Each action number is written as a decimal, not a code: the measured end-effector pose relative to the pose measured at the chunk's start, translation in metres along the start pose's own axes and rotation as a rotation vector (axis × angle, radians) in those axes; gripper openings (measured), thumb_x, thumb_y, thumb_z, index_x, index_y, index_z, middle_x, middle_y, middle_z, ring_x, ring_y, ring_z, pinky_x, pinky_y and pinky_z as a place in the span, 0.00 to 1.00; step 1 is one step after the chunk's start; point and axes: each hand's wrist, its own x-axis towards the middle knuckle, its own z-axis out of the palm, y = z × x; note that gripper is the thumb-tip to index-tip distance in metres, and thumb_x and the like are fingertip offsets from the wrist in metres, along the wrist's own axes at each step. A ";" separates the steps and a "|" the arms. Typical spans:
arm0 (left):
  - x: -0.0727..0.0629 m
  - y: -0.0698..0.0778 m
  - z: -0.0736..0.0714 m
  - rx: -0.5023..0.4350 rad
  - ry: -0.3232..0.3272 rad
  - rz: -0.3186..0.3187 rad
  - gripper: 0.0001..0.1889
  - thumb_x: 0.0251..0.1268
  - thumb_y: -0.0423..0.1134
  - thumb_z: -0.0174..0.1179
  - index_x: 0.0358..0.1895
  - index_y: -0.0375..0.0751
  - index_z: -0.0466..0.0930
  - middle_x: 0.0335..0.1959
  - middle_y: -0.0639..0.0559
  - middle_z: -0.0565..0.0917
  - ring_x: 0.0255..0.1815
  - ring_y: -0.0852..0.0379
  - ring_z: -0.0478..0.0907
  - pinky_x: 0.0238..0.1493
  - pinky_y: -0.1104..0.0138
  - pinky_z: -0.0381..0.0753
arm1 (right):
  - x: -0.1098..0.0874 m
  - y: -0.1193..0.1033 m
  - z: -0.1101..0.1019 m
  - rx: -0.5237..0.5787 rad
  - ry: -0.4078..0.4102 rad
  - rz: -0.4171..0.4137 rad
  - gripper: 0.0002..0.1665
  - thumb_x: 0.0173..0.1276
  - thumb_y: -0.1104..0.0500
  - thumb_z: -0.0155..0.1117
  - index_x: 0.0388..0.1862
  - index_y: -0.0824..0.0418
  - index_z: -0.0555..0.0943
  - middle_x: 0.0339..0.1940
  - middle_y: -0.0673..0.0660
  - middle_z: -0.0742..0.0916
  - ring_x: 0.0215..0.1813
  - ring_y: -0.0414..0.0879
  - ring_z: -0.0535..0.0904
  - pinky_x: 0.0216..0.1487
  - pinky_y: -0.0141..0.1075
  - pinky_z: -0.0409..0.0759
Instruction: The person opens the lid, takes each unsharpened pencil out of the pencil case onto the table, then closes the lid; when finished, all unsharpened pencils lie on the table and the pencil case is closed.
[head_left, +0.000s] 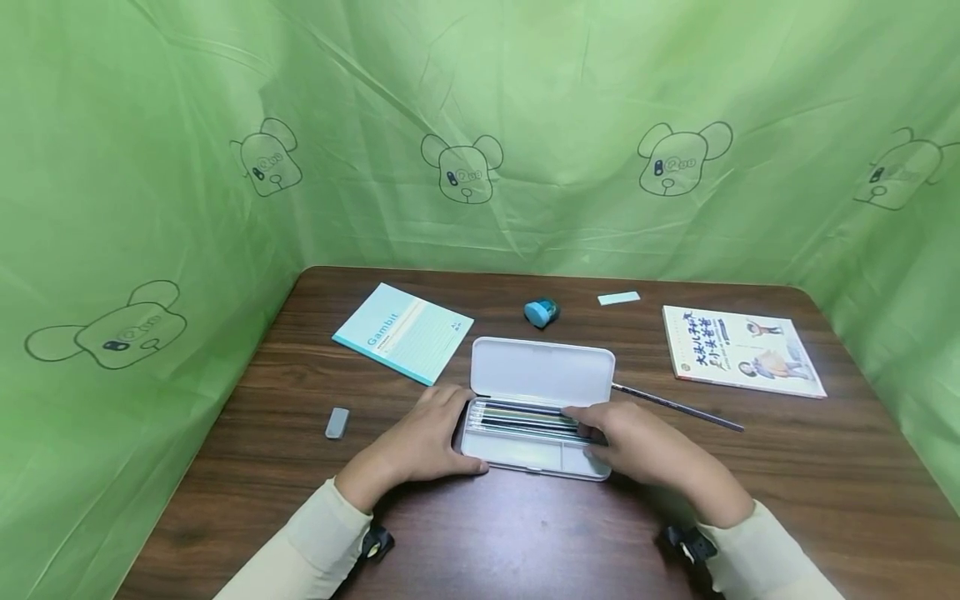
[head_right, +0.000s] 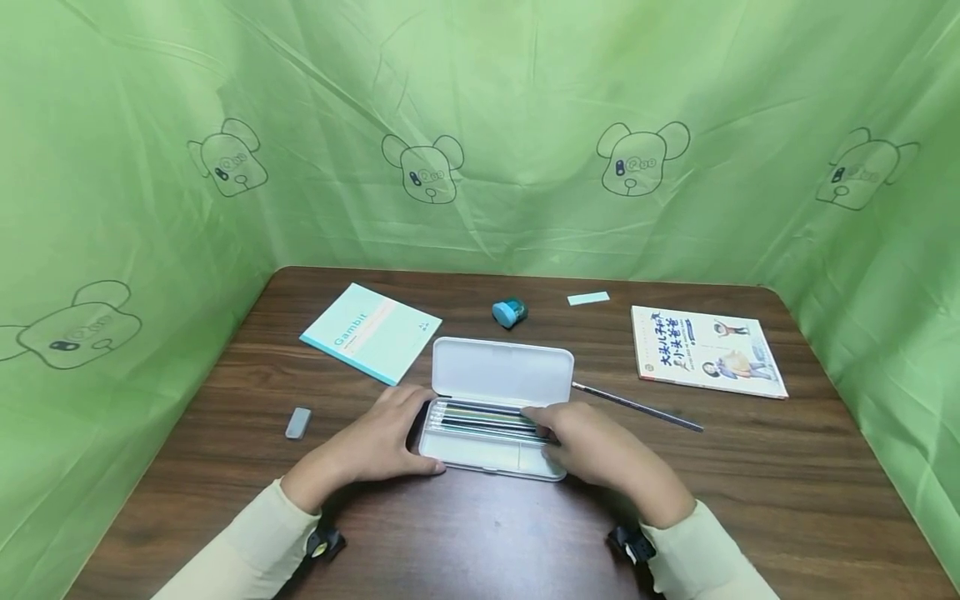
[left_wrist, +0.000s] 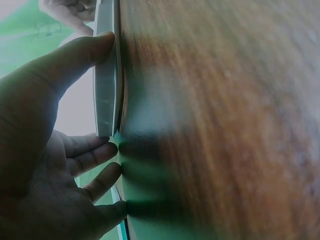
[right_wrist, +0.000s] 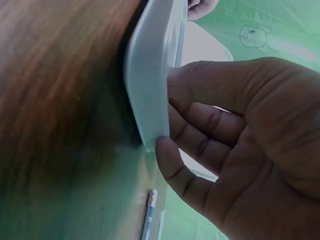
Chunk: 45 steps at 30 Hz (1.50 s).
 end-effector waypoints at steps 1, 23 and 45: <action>0.000 0.000 0.000 0.000 0.000 -0.002 0.53 0.57 0.61 0.84 0.80 0.37 0.71 0.76 0.44 0.77 0.80 0.41 0.69 0.81 0.47 0.73 | 0.000 0.000 0.001 -0.004 0.007 0.000 0.31 0.71 0.64 0.80 0.73 0.61 0.86 0.40 0.42 0.90 0.42 0.36 0.80 0.45 0.36 0.83; 0.000 0.000 0.000 0.000 -0.006 -0.012 0.53 0.57 0.62 0.84 0.81 0.39 0.71 0.76 0.45 0.78 0.80 0.41 0.69 0.80 0.46 0.74 | 0.001 0.006 0.002 0.047 0.000 -0.037 0.32 0.73 0.63 0.78 0.76 0.62 0.84 0.41 0.42 0.89 0.42 0.34 0.79 0.45 0.35 0.83; 0.000 -0.001 0.000 -0.007 0.001 0.002 0.52 0.56 0.61 0.84 0.80 0.39 0.71 0.76 0.44 0.78 0.80 0.41 0.69 0.81 0.46 0.73 | -0.038 0.039 -0.035 0.301 0.156 0.071 0.40 0.68 0.68 0.79 0.79 0.63 0.80 0.44 0.48 0.94 0.46 0.37 0.88 0.49 0.32 0.89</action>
